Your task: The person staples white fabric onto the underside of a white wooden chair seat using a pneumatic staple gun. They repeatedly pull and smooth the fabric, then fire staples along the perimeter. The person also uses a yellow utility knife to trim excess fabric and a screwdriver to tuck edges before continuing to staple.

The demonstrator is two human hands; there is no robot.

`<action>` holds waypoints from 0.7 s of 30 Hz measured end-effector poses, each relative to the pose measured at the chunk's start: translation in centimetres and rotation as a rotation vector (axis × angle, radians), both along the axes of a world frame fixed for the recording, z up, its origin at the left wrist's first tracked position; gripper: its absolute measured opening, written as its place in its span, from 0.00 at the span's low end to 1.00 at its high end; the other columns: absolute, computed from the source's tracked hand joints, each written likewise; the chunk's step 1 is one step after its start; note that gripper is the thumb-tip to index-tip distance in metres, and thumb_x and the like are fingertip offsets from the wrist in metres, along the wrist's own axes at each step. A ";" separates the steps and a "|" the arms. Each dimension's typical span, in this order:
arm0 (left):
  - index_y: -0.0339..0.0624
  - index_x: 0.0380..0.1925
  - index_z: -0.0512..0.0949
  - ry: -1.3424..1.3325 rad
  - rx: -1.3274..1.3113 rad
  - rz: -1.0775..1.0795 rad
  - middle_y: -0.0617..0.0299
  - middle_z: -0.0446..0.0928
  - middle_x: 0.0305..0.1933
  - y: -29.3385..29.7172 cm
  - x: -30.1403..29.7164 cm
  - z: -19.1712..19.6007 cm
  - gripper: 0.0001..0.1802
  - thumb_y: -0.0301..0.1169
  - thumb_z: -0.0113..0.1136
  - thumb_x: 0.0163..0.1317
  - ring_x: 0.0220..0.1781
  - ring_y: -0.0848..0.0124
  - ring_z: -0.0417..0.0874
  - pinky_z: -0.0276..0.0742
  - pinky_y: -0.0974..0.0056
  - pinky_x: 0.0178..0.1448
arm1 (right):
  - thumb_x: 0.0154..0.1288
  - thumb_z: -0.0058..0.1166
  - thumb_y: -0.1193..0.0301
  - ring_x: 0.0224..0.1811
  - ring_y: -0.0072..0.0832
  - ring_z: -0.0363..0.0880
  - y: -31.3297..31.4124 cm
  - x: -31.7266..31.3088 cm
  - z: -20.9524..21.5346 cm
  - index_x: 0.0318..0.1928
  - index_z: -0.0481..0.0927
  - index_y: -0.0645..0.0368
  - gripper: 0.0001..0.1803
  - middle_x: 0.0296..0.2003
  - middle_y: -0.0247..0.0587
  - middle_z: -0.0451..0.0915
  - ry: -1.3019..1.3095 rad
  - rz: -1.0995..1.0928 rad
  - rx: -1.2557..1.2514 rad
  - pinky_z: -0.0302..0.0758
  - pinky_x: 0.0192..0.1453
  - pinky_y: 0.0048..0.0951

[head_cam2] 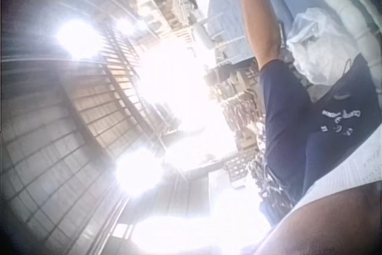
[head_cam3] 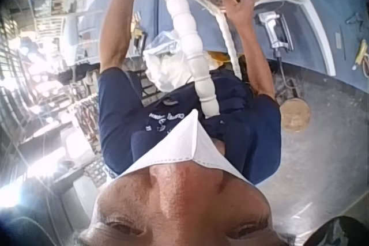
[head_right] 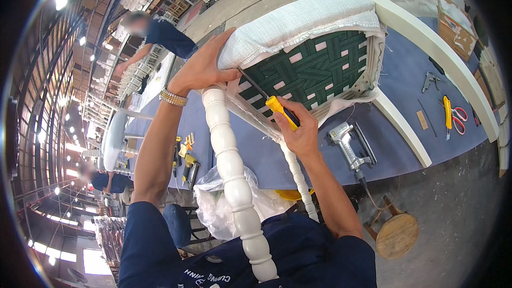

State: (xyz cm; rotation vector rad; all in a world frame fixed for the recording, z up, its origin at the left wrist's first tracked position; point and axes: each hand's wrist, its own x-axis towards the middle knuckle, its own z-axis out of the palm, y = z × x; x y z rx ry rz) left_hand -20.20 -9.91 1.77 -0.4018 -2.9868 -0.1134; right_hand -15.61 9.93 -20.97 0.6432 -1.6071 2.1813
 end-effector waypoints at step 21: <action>0.34 0.77 0.60 -0.089 0.050 0.027 0.36 0.70 0.72 0.3 0.5 0.7 0.59 0.46 0.77 0.47 0.74 0.47 0.71 0.62 0.56 0.79 | 0.75 0.63 0.61 0.24 0.13 0.69 -1.7 -3.3 -3.7 0.55 0.81 0.61 0.18 0.31 0.32 0.80 -0.398 0.552 -0.148 0.65 0.27 0.18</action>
